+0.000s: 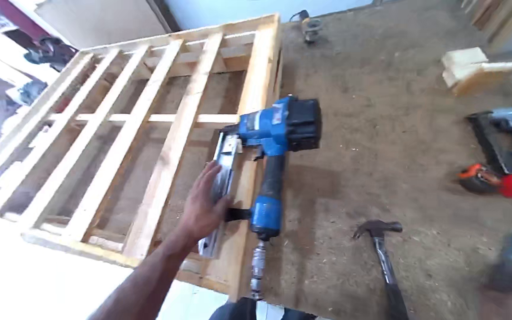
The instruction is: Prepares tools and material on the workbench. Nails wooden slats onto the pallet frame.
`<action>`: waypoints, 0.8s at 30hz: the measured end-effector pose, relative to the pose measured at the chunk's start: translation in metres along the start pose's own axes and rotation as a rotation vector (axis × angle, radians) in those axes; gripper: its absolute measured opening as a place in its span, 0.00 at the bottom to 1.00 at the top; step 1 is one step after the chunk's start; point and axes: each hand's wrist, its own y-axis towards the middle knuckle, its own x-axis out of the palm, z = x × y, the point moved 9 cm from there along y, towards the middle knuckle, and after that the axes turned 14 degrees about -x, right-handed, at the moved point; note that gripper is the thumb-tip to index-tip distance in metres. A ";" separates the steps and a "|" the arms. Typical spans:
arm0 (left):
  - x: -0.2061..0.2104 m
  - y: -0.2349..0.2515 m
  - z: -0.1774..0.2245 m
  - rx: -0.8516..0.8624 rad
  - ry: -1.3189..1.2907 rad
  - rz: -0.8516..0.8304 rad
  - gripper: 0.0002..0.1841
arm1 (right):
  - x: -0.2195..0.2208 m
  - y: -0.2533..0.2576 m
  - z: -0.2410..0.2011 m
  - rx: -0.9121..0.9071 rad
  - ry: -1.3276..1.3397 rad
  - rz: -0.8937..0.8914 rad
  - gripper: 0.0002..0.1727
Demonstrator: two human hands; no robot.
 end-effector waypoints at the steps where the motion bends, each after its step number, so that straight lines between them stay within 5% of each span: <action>1: -0.001 0.003 -0.002 0.015 -0.058 -0.020 0.38 | 0.047 -0.029 -0.003 -0.028 0.087 -0.108 0.14; 4: -0.005 0.021 0.000 0.103 -0.096 -0.044 0.40 | 0.194 -0.129 -0.067 -0.198 0.262 -0.319 0.14; 7: -0.001 0.053 0.016 0.233 0.030 -0.084 0.44 | 0.292 -0.191 -0.134 -0.550 -0.050 -0.348 0.20; 9: 0.001 0.062 0.026 0.288 0.106 -0.082 0.41 | 0.329 -0.205 -0.150 -0.764 -0.407 -0.277 0.24; 15: -0.003 0.048 0.013 0.320 -0.039 0.011 0.16 | 0.358 -0.200 -0.145 -0.567 -0.751 -0.264 0.23; 17: -0.003 0.029 0.004 0.266 -0.008 -0.120 0.26 | 0.364 -0.202 -0.145 -0.562 -0.842 -0.280 0.25; 21: -0.005 -0.028 -0.024 0.286 0.303 -0.401 0.76 | 0.362 -0.201 -0.147 -0.519 -0.863 -0.240 0.26; 24: -0.005 -0.037 -0.032 0.299 0.448 -0.446 0.84 | 0.363 -0.200 -0.144 -0.495 -0.872 -0.232 0.25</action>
